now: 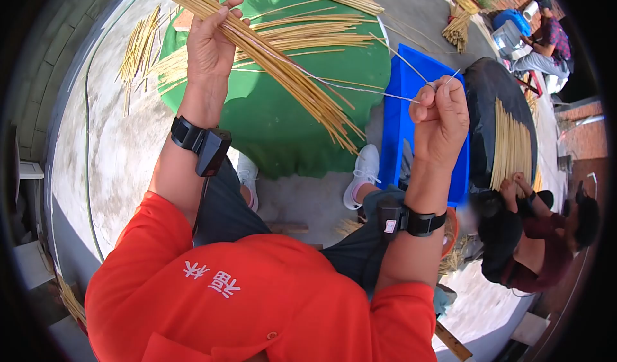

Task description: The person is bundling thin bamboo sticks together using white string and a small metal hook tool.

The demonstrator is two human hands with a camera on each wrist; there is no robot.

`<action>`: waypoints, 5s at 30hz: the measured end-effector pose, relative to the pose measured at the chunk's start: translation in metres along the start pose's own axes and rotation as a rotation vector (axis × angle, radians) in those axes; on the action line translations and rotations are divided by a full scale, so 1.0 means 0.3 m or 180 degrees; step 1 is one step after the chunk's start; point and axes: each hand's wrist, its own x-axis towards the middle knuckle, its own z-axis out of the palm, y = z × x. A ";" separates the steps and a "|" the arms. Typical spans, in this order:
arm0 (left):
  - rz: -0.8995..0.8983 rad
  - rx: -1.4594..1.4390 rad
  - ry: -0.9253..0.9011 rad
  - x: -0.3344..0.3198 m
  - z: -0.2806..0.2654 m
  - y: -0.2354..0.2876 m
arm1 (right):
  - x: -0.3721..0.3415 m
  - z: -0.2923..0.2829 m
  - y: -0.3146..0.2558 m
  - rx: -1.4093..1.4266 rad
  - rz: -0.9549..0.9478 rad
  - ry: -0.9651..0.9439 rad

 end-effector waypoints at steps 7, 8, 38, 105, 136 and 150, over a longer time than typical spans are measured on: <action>-0.0724 -0.0609 0.1346 -0.040 -0.074 -0.140 | 0.016 0.031 0.034 0.0334 0.0525 -0.0526; -0.1029 -0.0727 0.1360 -0.068 -0.094 -0.193 | 0.023 0.033 0.042 0.0400 0.0525 -0.0471; -0.0237 0.5891 -0.1402 -0.448 -0.283 -0.533 | 0.030 0.045 0.162 -0.1241 0.1077 0.0895; -0.2426 -0.0238 -0.1304 -0.238 0.202 -0.169 | -0.005 0.139 0.235 -0.0800 0.0727 0.0252; -0.1905 0.0578 -0.1261 -0.280 0.237 -0.213 | 0.027 0.128 0.200 -0.1664 -0.0249 0.0609; -0.1586 0.1507 -0.1582 -0.314 0.245 -0.247 | 0.042 0.120 0.217 -0.2499 -0.0597 0.0936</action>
